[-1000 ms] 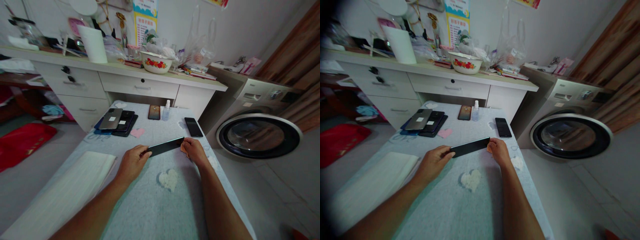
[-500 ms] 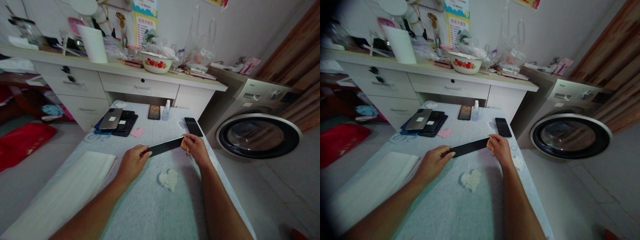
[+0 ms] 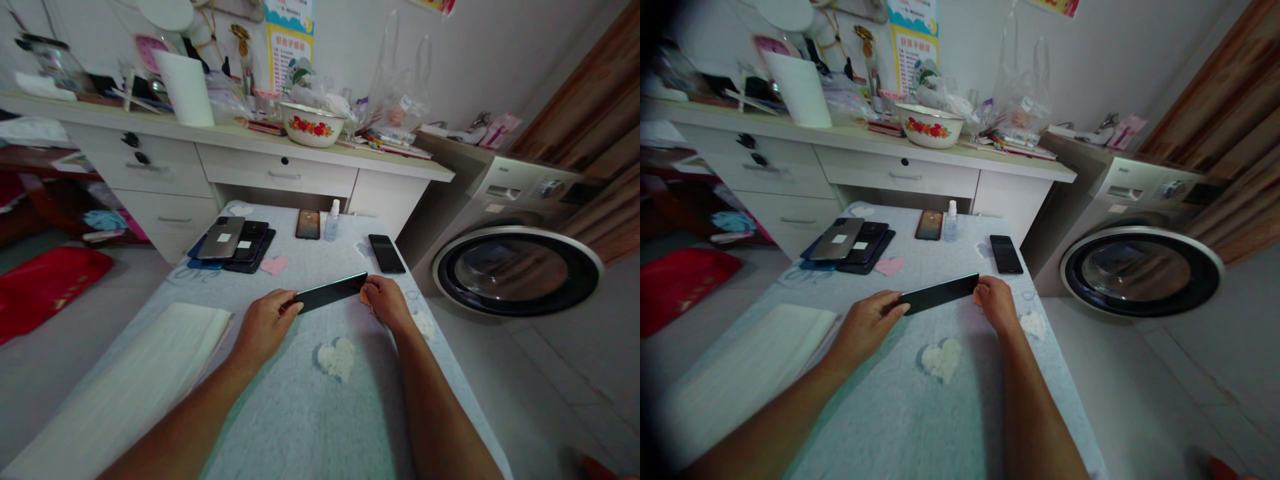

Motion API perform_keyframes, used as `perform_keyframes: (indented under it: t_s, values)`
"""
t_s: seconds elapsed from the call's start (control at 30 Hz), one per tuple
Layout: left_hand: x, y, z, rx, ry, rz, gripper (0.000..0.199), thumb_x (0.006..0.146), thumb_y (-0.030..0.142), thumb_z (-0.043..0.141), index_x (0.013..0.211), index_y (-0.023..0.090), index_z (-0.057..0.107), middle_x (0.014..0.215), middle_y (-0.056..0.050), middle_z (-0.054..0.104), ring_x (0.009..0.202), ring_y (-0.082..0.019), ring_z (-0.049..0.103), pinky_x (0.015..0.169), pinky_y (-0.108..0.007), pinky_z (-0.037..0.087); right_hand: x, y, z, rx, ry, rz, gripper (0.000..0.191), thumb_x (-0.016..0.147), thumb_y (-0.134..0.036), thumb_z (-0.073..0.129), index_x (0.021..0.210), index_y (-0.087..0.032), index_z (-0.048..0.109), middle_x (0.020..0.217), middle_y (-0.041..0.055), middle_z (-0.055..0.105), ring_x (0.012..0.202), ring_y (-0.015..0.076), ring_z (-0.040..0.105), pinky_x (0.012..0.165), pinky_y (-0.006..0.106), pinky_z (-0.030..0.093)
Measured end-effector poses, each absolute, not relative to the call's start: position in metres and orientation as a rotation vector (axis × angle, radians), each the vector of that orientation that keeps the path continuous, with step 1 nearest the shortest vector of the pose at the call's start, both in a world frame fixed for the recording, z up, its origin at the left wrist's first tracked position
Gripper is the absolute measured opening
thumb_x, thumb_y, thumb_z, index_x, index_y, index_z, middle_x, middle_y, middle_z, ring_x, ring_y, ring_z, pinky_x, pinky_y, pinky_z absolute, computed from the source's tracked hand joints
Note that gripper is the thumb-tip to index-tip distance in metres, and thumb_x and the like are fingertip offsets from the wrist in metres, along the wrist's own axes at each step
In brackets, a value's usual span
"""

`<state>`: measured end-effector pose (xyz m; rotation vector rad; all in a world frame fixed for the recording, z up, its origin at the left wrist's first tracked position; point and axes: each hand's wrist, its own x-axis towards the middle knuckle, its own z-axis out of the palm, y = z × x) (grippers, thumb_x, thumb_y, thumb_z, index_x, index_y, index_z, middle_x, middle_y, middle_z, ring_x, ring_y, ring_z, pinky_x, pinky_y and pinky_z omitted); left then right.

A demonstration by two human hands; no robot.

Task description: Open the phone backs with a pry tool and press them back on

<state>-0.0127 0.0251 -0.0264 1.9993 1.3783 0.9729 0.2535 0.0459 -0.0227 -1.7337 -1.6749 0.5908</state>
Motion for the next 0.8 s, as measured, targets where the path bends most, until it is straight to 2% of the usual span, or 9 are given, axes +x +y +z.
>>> perform_keyframes:
  t_s: [0.13,0.33,0.63,0.8]
  values:
    - [-0.013,0.025,-0.028,1.988,1.376,0.983,0.018,0.086,0.031,0.053,0.086,0.02,0.067,0.079,-0.001,0.067,0.071,-0.017,0.062,0.065,-0.027,0.044,0.254,0.047,-0.026,-1.688,-1.605,0.606,0.028,0.077,-0.028,0.048,0.084,-0.017,0.073,0.064,0.0023,0.063,0.057,0.0153,0.055,0.052,0.023,0.038]
    - [-0.014,0.026,-0.027,2.004,1.374,1.001,0.019,0.086,0.03,0.052,0.089,0.02,0.068,0.08,-0.001,0.067,0.072,-0.018,0.062,0.066,-0.027,0.044,0.252,0.048,-0.025,-1.589,-1.36,0.633,0.036,0.076,-0.038,0.057,0.099,-0.014,0.072,0.086,0.0075,0.069,0.068,0.0173,0.06,0.055,0.025,0.046]
    - [-0.016,0.029,-0.028,1.96,1.419,1.061,0.019,0.085,0.03,0.053,0.089,0.019,0.068,0.083,-0.002,0.068,0.071,-0.017,0.062,0.067,-0.028,0.046,0.245,0.045,-0.02,-1.532,-1.292,0.766,0.041,0.075,-0.041,0.059,0.102,-0.012,0.069,0.077,0.0049,0.066,0.048,0.0104,0.05,0.04,0.021,0.038]
    - [-0.015,0.029,-0.03,1.927,1.438,1.086,0.023,0.084,0.031,0.054,0.099,0.02,0.067,0.089,-0.003,0.071,0.077,-0.018,0.065,0.072,-0.029,0.048,0.248,0.048,-0.032,-1.633,-1.367,0.793,0.039,0.077,-0.039,0.054,0.102,-0.013,0.068,0.073,0.0037,0.066,0.043,0.0113,0.048,0.038,0.022,0.035]
